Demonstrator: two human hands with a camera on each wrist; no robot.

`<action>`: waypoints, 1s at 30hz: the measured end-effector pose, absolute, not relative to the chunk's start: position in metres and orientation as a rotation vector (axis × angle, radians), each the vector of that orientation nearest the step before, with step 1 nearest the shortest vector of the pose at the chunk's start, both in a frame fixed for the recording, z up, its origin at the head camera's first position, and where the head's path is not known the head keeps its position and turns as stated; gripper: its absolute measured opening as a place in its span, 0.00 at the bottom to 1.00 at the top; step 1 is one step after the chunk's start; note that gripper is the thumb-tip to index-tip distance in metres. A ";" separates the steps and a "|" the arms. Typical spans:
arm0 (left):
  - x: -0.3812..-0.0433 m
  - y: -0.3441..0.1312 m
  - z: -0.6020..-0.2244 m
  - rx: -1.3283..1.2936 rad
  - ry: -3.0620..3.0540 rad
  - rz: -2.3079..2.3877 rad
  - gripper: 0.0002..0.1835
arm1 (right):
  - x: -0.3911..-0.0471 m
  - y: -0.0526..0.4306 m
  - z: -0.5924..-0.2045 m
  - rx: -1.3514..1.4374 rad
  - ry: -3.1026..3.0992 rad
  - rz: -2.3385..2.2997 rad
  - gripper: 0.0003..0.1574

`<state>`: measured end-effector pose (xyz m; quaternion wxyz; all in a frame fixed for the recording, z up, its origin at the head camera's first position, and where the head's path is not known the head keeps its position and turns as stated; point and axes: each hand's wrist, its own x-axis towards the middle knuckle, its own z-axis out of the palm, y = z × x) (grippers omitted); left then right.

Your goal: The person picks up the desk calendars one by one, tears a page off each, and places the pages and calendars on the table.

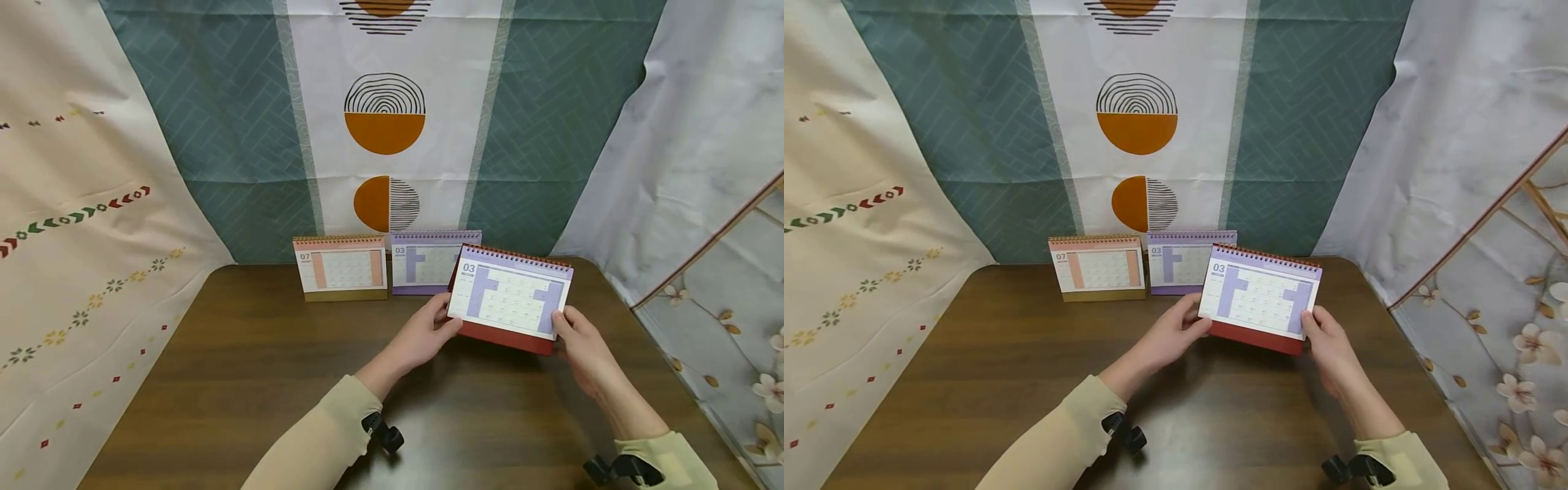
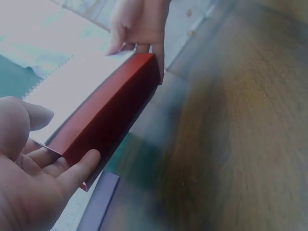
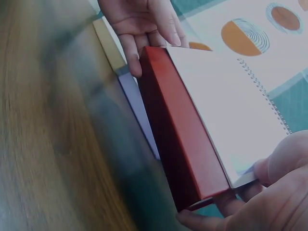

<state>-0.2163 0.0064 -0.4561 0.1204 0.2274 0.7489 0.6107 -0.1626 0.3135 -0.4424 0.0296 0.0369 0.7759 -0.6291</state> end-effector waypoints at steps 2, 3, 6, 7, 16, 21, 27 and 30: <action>-0.214 0.001 -0.455 0.658 2.179 1.801 0.27 | -0.162 0.308 -0.441 0.105 2.392 -1.934 0.33; -0.213 -0.002 -0.454 0.655 2.168 1.815 0.27 | -0.162 0.306 -0.440 0.101 2.391 -1.927 0.33; -0.210 -0.011 -0.452 0.645 2.152 1.840 0.28 | -0.163 0.298 -0.438 0.088 2.380 -1.919 0.33; -0.209 -0.014 -0.452 0.647 2.146 1.849 0.28 | -0.163 0.296 -0.437 0.084 2.375 -1.919 0.33; -0.200 -0.036 -0.445 0.657 2.066 1.971 0.29 | -0.167 0.272 -0.433 0.052 2.325 -1.947 0.33; -0.197 -0.047 -0.439 0.642 2.063 2.016 0.28 | -0.170 0.260 -0.429 -0.002 2.276 -1.996 0.34; -0.197 -0.063 -0.430 0.686 2.095 2.028 0.27 | -0.176 0.245 -0.420 -0.042 2.286 -2.028 0.33; -0.196 -0.072 -0.426 0.673 2.094 2.041 0.25 | -0.180 0.236 -0.414 -0.054 2.308 -2.019 0.34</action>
